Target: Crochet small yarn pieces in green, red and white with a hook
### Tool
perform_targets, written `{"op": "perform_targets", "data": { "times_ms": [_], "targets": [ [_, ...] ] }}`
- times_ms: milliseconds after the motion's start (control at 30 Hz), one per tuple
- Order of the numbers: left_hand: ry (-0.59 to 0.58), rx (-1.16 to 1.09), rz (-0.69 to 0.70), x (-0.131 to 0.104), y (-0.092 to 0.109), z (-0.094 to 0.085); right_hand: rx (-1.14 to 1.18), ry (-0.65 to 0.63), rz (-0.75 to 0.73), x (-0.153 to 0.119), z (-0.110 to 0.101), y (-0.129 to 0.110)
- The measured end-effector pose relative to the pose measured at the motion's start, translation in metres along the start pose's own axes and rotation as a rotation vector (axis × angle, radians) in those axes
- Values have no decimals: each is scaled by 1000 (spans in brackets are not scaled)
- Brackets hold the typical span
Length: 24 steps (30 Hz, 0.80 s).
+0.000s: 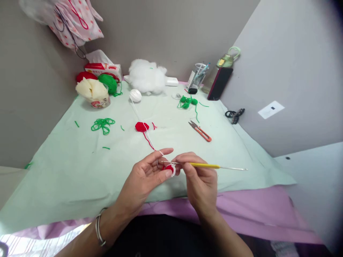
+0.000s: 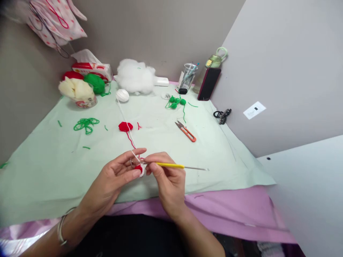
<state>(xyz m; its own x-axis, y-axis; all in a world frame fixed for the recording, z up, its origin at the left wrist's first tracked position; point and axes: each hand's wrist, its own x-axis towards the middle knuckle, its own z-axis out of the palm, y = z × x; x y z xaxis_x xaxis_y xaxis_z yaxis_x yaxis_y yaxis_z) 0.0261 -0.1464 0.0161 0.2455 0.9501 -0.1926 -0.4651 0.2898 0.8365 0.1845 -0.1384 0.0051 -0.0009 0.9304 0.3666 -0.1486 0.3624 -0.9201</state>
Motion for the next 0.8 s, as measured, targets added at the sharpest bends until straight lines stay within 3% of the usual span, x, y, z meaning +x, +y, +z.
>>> {"op": "perform_targets", "data": {
  "times_ms": [167, 400, 500, 600, 667, 800],
  "targets": [
    [18, 48, 8, 0, 4, 0, 169, 5, 133, 2, -6, 1],
    [10, 117, 24, 2, 2, -2, 216, 3, 173, 5, -5, 1],
    [88, 313, 158, 2, 3, -2, 205, 15, 162, 4, -5, 1],
    [240, 598, 365, 0, 7, -2, 175, 36, 130, 4, -3, 2],
    [298, 682, 420, -1, 10, -1, 145, 55, 101, 4, -1, 2],
    [222, 585, 254, -2, 13, -1, 57, 64, 26, 3, 4, 1]
  ]
}}
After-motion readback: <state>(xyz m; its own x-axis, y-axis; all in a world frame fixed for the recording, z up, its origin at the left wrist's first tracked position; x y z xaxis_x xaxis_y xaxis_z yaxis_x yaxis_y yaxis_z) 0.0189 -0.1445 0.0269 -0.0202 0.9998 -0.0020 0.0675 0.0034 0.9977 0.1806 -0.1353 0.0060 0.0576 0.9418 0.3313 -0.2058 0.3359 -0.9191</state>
